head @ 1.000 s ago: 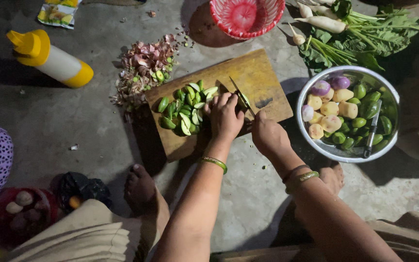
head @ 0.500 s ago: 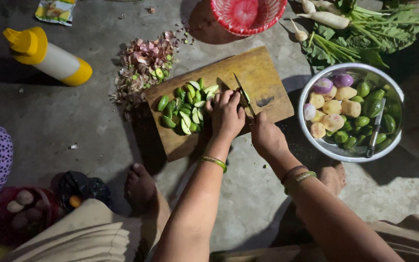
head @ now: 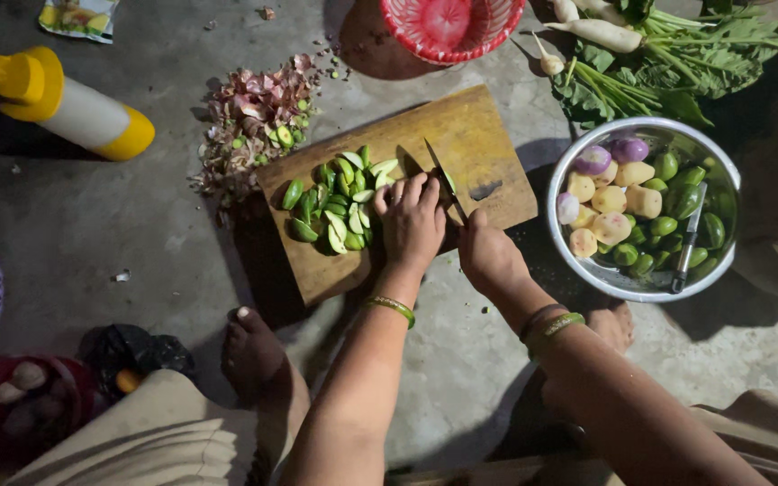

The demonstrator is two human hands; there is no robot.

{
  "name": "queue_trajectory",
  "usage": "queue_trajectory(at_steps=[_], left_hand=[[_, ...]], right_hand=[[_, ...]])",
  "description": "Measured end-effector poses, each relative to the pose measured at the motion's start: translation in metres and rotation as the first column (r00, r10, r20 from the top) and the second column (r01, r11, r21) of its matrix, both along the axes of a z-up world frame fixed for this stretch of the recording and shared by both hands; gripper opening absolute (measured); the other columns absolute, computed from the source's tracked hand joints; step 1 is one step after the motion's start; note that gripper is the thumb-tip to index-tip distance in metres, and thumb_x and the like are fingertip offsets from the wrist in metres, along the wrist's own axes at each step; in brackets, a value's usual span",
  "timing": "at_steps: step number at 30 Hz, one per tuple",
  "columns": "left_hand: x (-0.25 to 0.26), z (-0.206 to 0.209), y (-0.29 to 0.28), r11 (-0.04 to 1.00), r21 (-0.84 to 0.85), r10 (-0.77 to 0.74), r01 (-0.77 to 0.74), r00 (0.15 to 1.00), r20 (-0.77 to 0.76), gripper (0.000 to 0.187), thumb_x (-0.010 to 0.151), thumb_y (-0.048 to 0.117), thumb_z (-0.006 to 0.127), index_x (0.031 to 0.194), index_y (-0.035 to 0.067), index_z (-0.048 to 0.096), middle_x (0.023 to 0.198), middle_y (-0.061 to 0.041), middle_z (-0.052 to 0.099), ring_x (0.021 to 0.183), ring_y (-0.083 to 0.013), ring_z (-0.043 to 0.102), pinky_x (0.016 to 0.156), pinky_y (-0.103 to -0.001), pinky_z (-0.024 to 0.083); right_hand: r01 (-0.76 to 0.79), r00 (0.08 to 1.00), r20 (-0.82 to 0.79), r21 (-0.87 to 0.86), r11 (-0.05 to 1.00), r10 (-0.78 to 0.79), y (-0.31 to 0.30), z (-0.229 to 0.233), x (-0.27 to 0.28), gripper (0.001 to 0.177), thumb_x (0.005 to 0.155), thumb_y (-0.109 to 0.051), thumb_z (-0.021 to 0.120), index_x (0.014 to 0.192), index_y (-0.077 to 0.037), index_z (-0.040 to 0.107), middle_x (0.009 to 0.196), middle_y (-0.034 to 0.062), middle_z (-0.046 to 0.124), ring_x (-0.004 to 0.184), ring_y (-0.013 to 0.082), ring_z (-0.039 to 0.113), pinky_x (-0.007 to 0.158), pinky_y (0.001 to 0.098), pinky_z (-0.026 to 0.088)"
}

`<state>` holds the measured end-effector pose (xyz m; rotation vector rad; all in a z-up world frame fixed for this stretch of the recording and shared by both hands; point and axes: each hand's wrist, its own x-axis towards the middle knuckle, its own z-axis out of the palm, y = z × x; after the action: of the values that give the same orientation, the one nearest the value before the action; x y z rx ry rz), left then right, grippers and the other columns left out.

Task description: The person peels and chops green vegetables on a wooden cutting board using a knife. They transfer the chopped pieces into a metal bowl and continue processing more vegetables from a nearby container.

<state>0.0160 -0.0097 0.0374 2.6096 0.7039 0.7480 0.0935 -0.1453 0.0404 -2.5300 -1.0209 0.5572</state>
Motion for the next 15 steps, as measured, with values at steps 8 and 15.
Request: queue_trajectory(at_steps=[8,15], left_hand=[[-0.002,0.006,-0.002,1.0,-0.002,-0.011,0.011,1.0,0.008,0.047,0.086,0.02,0.074,0.131,0.009,0.065,0.127,-0.004,0.062,0.121,-0.0249,0.055,0.11,-0.052,0.032],[-0.004,-0.002,-0.006,1.0,0.005,0.025,-0.025,0.999,-0.026,0.051,0.084,0.024,0.074,0.133,0.012,0.063,0.126,-0.004,0.062,0.119,-0.026,0.055,0.112,-0.055,0.031]], right_hand=[[-0.017,0.997,-0.08,0.063,0.998,0.022,0.004,-0.009,0.013,0.028,0.103,-0.025,0.05,0.102,0.003,0.051,0.08,0.0332,0.067,0.08,0.0524,0.066,0.072,0.0584,0.052],[0.053,0.989,-0.136,-0.027,0.998,-0.057,0.007,0.004,0.004,0.033,0.103,-0.028,0.047,0.107,0.004,0.051,0.086,0.0338,0.068,0.087,0.0528,0.066,0.077,0.0589,0.051]])
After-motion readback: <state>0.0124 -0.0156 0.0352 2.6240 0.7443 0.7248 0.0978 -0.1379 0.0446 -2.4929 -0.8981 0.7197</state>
